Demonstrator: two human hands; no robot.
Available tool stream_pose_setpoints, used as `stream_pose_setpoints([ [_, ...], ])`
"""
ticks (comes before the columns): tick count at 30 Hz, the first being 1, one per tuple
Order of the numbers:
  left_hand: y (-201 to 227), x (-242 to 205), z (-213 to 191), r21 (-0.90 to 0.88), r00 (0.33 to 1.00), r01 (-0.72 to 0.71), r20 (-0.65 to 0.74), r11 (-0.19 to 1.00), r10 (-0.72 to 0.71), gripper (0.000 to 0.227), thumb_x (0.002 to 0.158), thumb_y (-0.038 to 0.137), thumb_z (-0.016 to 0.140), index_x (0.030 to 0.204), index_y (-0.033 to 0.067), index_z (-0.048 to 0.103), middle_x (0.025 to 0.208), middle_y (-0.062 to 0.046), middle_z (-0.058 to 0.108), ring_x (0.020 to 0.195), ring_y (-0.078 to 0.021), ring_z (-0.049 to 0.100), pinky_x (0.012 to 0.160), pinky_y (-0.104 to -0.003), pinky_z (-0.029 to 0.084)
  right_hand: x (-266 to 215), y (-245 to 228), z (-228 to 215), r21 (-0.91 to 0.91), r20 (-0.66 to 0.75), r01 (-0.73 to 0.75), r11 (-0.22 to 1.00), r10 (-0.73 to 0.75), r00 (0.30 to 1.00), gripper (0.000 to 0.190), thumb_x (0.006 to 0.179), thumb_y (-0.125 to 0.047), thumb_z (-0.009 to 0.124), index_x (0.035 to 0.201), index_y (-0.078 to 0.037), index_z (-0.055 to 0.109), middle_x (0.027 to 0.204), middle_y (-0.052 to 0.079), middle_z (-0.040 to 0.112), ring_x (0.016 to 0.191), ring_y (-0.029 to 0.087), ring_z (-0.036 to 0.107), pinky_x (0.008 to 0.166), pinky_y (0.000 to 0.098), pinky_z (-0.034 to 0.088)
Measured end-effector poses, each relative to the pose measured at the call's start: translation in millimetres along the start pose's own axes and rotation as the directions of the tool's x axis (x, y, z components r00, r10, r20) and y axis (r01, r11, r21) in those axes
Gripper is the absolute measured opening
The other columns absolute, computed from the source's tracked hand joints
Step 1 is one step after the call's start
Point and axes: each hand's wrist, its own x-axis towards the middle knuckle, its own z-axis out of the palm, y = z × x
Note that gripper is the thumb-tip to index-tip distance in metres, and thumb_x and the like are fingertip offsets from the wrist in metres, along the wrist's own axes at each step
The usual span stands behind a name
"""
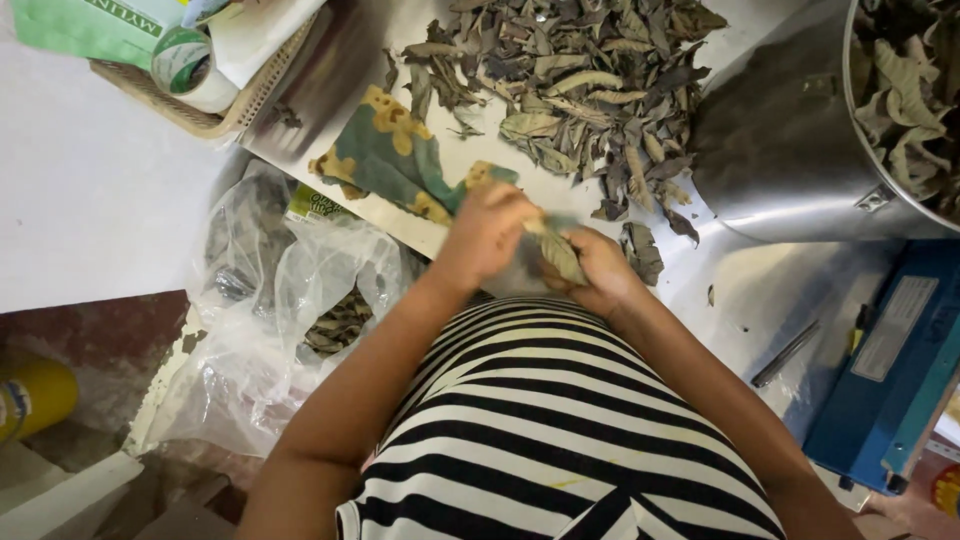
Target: Rolling and inspecting dried leaves one by one on a work surface
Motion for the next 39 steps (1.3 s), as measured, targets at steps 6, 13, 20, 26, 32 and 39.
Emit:
stream_pose_setpoints([
  [6, 62, -9, 39, 0.035, 0.993, -0.109, 0.042, 0.993, 0.108, 0.016, 0.101, 0.026, 0.052, 0.098, 0.0257, 0.068, 0.116, 0.004, 0.063, 0.106, -0.0271, 0.063, 0.096, -0.038, 0.050, 13, 6, -18, 0.005, 0.019, -0.022, 1.000, 0.022, 1.000, 0.014, 0.082, -0.012, 0.056, 0.070, -0.007, 0.055, 0.048, 0.007, 0.042, 0.037, 0.017, 0.036, 0.039, 0.0306, 0.023],
  [13, 14, -7, 10, 0.045, 1.000, -0.024, -0.014, 0.999, 0.024, 0.012, 0.094, 0.015, 0.060, 0.099, 0.0199, 0.069, 0.106, -0.005, 0.062, 0.099, -0.0371, 0.062, 0.089, -0.046, 0.050, 17, 10, -22, -0.012, 0.200, 0.110, 0.994, -0.105, 0.974, 0.016, 0.091, -0.012, 0.054, 0.076, -0.007, 0.054, 0.047, 0.007, 0.039, 0.036, 0.017, 0.030, 0.039, 0.0298, 0.022],
  [20, 25, -9, 5, 0.048, 0.998, -0.062, -0.028, 0.997, 0.064, 0.011, 0.085, 0.017, 0.067, 0.093, 0.0250, 0.067, 0.106, -0.001, 0.061, 0.090, -0.0360, 0.063, 0.083, -0.046, 0.051, 15, 15, -30, -0.499, 0.029, 0.251, 0.830, -0.273, 0.961, 0.066, 0.110, -0.055, 0.038, 0.082, -0.003, 0.066, 0.061, 0.014, 0.058, 0.049, 0.024, 0.059, 0.040, 0.0316, 0.040],
  [26, 54, -11, 16, 0.084, 0.993, -0.101, -0.049, 0.991, 0.105, 0.003, 0.087, 0.021, 0.063, 0.088, 0.0240, 0.062, 0.103, 0.000, 0.058, 0.092, -0.0307, 0.060, 0.084, -0.042, 0.047, -23, -3, 27, -0.682, -0.125, 0.167, 0.712, -0.338, 0.933, 0.079, 0.102, -0.070, 0.035, 0.090, -0.003, 0.074, 0.066, 0.015, 0.062, 0.056, 0.024, 0.061, 0.045, 0.0309, 0.045],
  [32, -5, -15, -17, -0.031, 0.999, -0.040, -0.031, 0.999, 0.039, 0.009, 0.092, 0.013, 0.060, 0.096, 0.0104, 0.068, 0.104, -0.015, 0.063, 0.098, -0.0416, 0.062, 0.089, -0.046, 0.050, -19, -2, 36, -0.703, 0.007, 0.116, 0.701, -0.156, 0.988, 0.099, 0.092, -0.079, 0.008, 0.130, -0.012, 0.071, 0.071, 0.013, 0.066, 0.060, 0.018, 0.064, 0.050, 0.0229, 0.047],
  [39, -21, -46, -84, -0.436, 0.855, 0.381, -0.171, 0.815, -0.491, 0.028, 0.096, 0.005, 0.068, 0.121, 0.0127, 0.075, 0.112, -0.014, 0.068, 0.112, -0.0264, 0.064, 0.101, -0.039, 0.048, -25, -5, 40, -0.685, 0.088, 0.226, 0.693, -0.230, 0.969, 0.043, 0.108, -0.034, 0.041, 0.139, -0.010, 0.061, 0.062, 0.009, 0.058, 0.054, 0.016, 0.057, 0.047, 0.0216, 0.042],
])
